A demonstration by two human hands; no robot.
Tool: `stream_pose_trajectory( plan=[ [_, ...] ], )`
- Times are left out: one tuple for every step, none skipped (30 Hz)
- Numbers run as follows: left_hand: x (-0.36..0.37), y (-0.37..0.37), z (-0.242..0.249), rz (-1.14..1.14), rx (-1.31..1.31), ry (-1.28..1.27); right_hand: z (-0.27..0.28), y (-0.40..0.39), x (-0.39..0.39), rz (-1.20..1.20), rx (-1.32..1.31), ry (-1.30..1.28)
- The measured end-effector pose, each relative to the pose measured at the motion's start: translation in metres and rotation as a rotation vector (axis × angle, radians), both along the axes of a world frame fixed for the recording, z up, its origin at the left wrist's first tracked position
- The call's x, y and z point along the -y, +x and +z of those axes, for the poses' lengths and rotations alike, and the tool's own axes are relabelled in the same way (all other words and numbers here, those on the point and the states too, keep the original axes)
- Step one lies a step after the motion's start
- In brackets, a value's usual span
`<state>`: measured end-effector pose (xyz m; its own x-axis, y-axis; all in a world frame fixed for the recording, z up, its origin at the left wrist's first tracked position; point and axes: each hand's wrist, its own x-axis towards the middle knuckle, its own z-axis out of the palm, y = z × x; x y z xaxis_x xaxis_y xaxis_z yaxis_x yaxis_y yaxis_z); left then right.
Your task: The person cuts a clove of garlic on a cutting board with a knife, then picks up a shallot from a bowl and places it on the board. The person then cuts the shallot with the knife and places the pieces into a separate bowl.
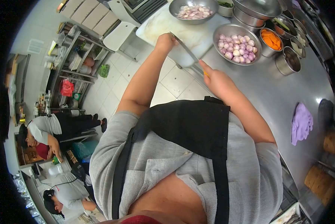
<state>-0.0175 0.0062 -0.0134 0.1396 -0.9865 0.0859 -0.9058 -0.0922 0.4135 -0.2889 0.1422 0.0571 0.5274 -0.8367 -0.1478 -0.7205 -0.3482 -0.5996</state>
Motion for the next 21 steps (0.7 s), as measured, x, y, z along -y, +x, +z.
stream_pose_trajectory(
  plan=[
    [0.001,0.000,-0.001,0.008,0.005,0.005,-0.002,0.000,-0.001,0.009,0.006,-0.027],
    [0.002,0.000,-0.003,0.008,0.005,0.005,-0.003,-0.001,-0.001,0.017,0.012,-0.054],
    [0.002,0.001,-0.004,0.007,0.018,-0.015,-0.002,-0.001,-0.001,0.016,0.011,-0.054],
    [0.003,0.001,-0.006,0.007,0.030,-0.037,-0.001,-0.001,-0.001,0.019,0.000,-0.063],
    [0.003,0.002,-0.006,0.007,0.029,-0.037,0.000,-0.001,-0.001,0.023,-0.011,-0.074],
    [0.003,0.003,-0.006,-0.001,0.013,-0.030,0.000,0.000,-0.001,0.025,-0.013,-0.074],
    [0.001,0.003,-0.004,-0.009,-0.003,-0.023,0.000,0.000,0.000,0.030,-0.028,-0.080],
    [0.000,0.002,-0.002,-0.008,-0.004,-0.022,0.000,0.000,0.000,0.034,-0.043,-0.085],
    [0.000,0.000,0.000,0.000,0.005,-0.008,0.000,0.000,0.000,0.033,-0.043,-0.085],
    [0.000,-0.001,0.001,0.007,0.013,0.006,0.000,0.000,0.001,0.038,-0.051,-0.094],
    [-0.001,-0.001,0.003,0.006,0.014,0.005,0.000,0.000,0.001,0.041,-0.057,-0.105],
    [-0.002,-0.001,0.005,-0.007,0.005,0.028,-0.003,0.000,0.002,0.039,-0.056,-0.107],
    [-0.002,-0.001,0.008,-0.019,-0.004,0.051,-0.009,0.000,0.004,0.041,-0.058,-0.126],
    [-0.002,-0.001,0.008,-0.020,-0.002,0.049,-0.014,0.000,0.005,0.043,-0.059,-0.143],
    [-0.001,-0.002,0.007,0.006,-0.005,0.054,-0.017,0.001,0.006,0.040,-0.058,-0.142],
    [0.001,-0.004,0.007,0.031,-0.009,0.055,-0.018,0.001,0.008,0.042,-0.050,-0.122],
    [0.003,-0.004,0.004,0.027,-0.009,0.050,-0.019,0.000,0.011,0.045,-0.043,-0.103],
    [0.004,-0.002,0.000,0.013,-0.030,0.038,-0.020,-0.001,0.013,0.040,-0.042,-0.106],
    [0.002,-0.002,0.003,0.001,-0.050,0.026,-0.022,-0.002,0.015,0.044,-0.025,-0.091],
    [0.001,-0.003,0.006,-0.004,-0.046,0.022,-0.022,-0.002,0.018,0.048,-0.006,-0.079],
    [-0.002,-0.004,0.008,0.003,-0.060,0.022,-0.019,-0.002,0.020,0.043,-0.002,-0.084]
  ],
)
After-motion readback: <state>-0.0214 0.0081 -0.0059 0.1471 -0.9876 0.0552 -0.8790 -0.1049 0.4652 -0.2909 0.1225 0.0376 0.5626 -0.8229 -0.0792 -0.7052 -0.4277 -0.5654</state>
